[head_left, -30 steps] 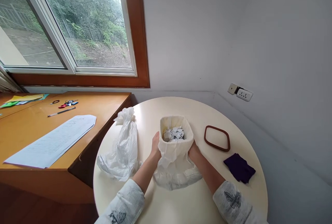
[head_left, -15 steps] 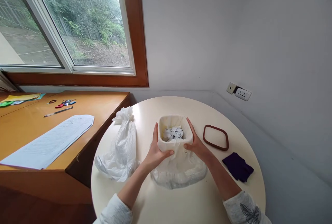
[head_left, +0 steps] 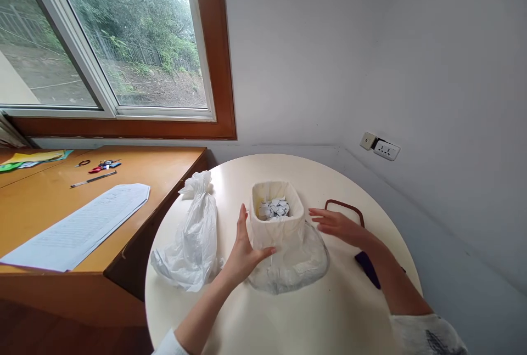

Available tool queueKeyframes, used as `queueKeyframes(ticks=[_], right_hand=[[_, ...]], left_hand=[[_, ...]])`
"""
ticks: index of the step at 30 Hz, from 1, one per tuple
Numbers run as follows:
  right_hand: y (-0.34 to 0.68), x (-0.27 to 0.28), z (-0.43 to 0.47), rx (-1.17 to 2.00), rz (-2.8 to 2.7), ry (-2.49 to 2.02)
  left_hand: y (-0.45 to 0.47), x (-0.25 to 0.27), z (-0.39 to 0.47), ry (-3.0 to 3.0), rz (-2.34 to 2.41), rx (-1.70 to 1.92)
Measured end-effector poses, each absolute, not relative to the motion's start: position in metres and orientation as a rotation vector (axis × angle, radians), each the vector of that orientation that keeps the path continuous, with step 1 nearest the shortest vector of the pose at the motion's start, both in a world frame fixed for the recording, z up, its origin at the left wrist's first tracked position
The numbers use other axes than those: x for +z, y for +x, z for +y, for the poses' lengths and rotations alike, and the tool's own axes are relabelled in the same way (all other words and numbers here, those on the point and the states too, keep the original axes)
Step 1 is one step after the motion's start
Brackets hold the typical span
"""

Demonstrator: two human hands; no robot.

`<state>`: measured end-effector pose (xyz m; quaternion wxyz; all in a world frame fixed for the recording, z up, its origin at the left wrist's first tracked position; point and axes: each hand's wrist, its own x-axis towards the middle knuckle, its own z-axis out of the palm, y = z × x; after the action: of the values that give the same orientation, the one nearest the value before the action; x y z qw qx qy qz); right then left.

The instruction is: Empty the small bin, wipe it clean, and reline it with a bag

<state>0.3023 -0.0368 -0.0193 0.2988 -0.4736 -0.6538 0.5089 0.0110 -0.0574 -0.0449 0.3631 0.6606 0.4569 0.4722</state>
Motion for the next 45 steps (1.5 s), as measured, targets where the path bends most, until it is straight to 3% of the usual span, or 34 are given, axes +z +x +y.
queueKeyframes(ticks=[6,17,23,30,37,45], right_hand=[[0.360,-0.044,-0.028,0.633,-1.918,-2.088],[0.351,-0.043,-0.026,0.484,-1.995,-2.158],[0.318,0.016,-0.029,0.174,-1.834,-1.697],[0.259,0.069,-0.045,-0.196,-2.198,-1.061],[0.225,0.076,-0.057,-0.218,-2.392,-0.912],[0.219,0.065,-0.059,-0.199,-2.433,-0.820]], left_hand=[[0.001,-0.018,-0.074,1.903,1.296,1.317],[0.000,-0.007,-0.065,2.423,1.055,1.360],[-0.001,-0.005,-0.066,2.402,1.061,1.302],[-0.004,0.010,-0.063,2.181,1.092,1.394],[-0.007,0.033,-0.046,1.758,1.101,1.465],[-0.007,0.049,-0.036,1.770,1.106,1.458]])
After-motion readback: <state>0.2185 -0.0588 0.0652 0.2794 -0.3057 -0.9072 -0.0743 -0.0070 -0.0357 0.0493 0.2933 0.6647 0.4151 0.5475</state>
